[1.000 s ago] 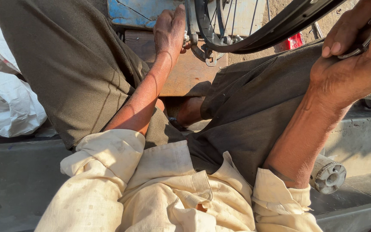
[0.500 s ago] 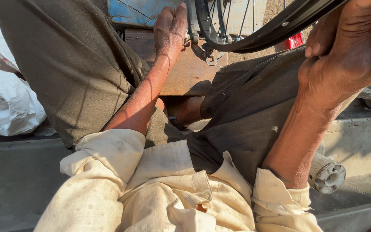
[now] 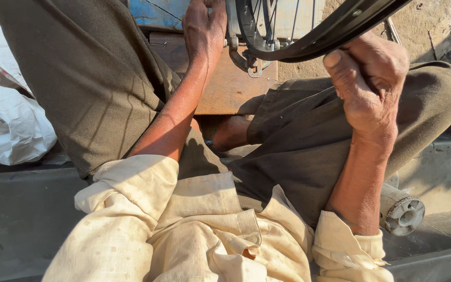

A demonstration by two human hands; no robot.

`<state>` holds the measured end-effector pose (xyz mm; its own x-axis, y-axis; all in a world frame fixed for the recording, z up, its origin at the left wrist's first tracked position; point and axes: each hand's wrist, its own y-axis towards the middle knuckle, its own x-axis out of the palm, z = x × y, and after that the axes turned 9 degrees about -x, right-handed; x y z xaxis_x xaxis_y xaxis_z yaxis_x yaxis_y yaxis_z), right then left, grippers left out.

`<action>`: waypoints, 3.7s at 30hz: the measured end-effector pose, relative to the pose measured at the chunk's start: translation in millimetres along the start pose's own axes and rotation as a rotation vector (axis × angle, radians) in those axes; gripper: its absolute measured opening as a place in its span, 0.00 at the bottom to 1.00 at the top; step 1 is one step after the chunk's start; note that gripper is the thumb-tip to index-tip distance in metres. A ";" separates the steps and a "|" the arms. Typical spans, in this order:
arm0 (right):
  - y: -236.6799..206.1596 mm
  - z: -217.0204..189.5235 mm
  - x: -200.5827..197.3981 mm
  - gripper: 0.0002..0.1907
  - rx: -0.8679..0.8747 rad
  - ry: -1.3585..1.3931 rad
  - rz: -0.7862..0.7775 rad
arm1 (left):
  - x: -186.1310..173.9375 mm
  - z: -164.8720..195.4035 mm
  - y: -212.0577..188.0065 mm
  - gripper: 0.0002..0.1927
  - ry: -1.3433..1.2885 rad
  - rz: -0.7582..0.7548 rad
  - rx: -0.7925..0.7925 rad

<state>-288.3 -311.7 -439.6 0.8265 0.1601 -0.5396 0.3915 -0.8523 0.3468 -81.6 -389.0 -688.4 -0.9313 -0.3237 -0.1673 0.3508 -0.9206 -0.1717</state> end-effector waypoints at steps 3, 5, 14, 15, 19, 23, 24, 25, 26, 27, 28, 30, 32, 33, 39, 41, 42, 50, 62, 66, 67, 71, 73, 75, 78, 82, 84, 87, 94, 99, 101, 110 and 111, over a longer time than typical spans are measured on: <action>0.5 9.6 3.9 0.14 0.010 -0.195 -0.173 | -0.6 3.2 -0.7 0.23 0.037 0.008 -0.022; 2.4 14.5 2.5 0.16 -0.028 -0.235 -0.206 | -0.9 5.5 -0.6 0.23 0.057 0.018 -0.025; -4.4 28.5 -5.6 0.20 -0.128 -0.290 -0.208 | -2.9 9.0 -1.9 0.24 0.102 0.034 -0.050; -4.7 32.1 -4.9 0.19 -0.153 -0.311 -0.203 | -2.7 9.8 -0.9 0.24 0.106 0.037 -0.055; -6.9 41.8 -1.1 0.11 -0.216 -0.244 -0.189 | -2.8 14.5 0.3 0.26 0.119 0.048 -0.062; -5.8 44.6 4.7 0.11 -0.257 -0.316 -0.226 | -3.7 17.9 -3.2 0.27 0.114 0.040 -0.083; -4.9 44.1 4.7 0.11 -0.238 -0.342 -0.235 | -3.1 18.6 -3.3 0.28 0.115 0.040 -0.085; -4.4 43.4 4.2 0.11 -0.220 -0.326 -0.227 | -2.8 18.9 -3.9 0.28 0.107 0.036 -0.092; -4.3 42.3 4.0 0.12 -0.203 -0.308 -0.220 | -1.7 19.5 -3.2 0.28 0.109 0.039 -0.093; -4.2 41.6 3.5 0.12 -0.184 -0.288 -0.212 | -0.6 19.8 -2.7 0.29 0.112 0.039 -0.094; -4.1 41.1 2.9 0.12 -0.176 -0.290 -0.215 | 0.1 21.2 -2.2 0.29 0.115 0.040 -0.099; -4.1 41.0 0.6 0.10 -0.161 -0.297 -0.221 | 0.5 20.8 -4.6 0.30 0.110 0.054 -0.117; -5.1 42.7 1.4 0.10 -0.143 -0.245 -0.229 | -1.7 18.4 -12.4 0.32 0.078 0.089 -0.153; -5.2 43.3 1.7 0.11 -0.137 -0.221 -0.230 | -4.6 18.1 -20.4 0.32 0.015 0.104 -0.205; -10.0 44.5 -8.7 0.12 0.024 -0.050 -0.230 | -12.5 16.9 -86.5 0.35 -0.492 -0.164 -0.705; -13.0 45.4 -9.9 0.13 0.125 -0.096 -0.217 | -8.4 18.5 -103.7 0.37 -0.633 -0.254 -0.748; -13.2 46.6 -11.1 0.13 0.178 -0.117 -0.212 | -6.7 19.7 -109.9 0.38 -0.708 -0.296 -0.744; -15.9 71.8 0.2 0.05 0.171 0.105 0.132 | 2.6 26.7 -113.4 0.18 -0.752 -0.438 -0.702; -12.8 121.4 32.3 0.06 0.279 -0.193 0.147 | -4.7 43.5 -105.9 0.21 -0.896 -0.552 -0.652; -10.3 125.9 36.8 0.06 0.248 -0.362 0.100 | -4.2 49.5 -105.3 0.24 -0.902 -0.563 -0.646; -8.7 126.4 36.6 0.05 0.220 -0.375 0.124 | -4.2 51.2 -105.3 0.24 -0.879 -0.560 -0.643; 8.4 133.9 33.0 0.06 -0.113 -0.752 0.261 | -4.5 55.6 -104.8 0.22 -0.718 -0.547 -0.611; 20.4 138.9 30.2 0.07 -0.106 -0.864 0.277 | -4.4 56.7 -103.4 0.20 -0.682 -0.541 -0.602; 29.4 140.8 34.7 0.07 0.096 -0.771 0.199 | -3.1 57.7 -102.7 0.19 -0.718 -0.538 -0.624; 32.1 140.0 54.2 0.07 0.368 -0.645 0.046 | -0.1 58.5 -101.4 0.19 -0.745 -0.566 -0.582; 25.4 139.9 50.9 0.08 0.428 -0.436 0.103 | 1.8 57.2 -101.5 0.20 -0.796 -0.596 -0.562; 24.3 144.1 42.9 0.08 0.398 -0.384 0.180 | 1.0 56.3 -102.6 0.20 -0.722 -0.589 -0.551; 21.1 147.1 48.9 0.08 0.495 -0.444 0.095 | -1.3 57.6 -103.5 0.21 -0.746 -0.620 -0.543; 33.9 131.5 45.6 0.09 0.411 0.303 0.458 | -10.0 70.7 -103.2 0.20 -0.741 -0.615 -0.558; 54.6 66.6 -40.5 0.17 -0.258 0.169 0.550 | -12.8 62.6 -91.9 0.25 -0.913 -0.712 -0.622; 49.8 26.4 -81.6 0.14 -0.223 -0.130 0.544 | -17.9 56.5 -89.0 0.26 -1.000 -0.681 -0.607; 57.4 -0.5 -76.1 0.09 -0.119 -0.858 0.410 | -28.8 68.2 -36.8 0.34 -0.729 -0.152 -0.571; 53.8 -2.2 -58.4 0.10 -0.243 -0.869 0.492 | -28.6 72.2 -26.9 0.34 -0.635 -0.079 -0.509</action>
<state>-314.7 -365.8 -387.8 0.3769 -0.6778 -0.6313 0.2398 -0.5870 0.7733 -71.5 -370.8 -608.9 -0.7800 -0.4645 0.4193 0.1413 -0.7835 -0.6051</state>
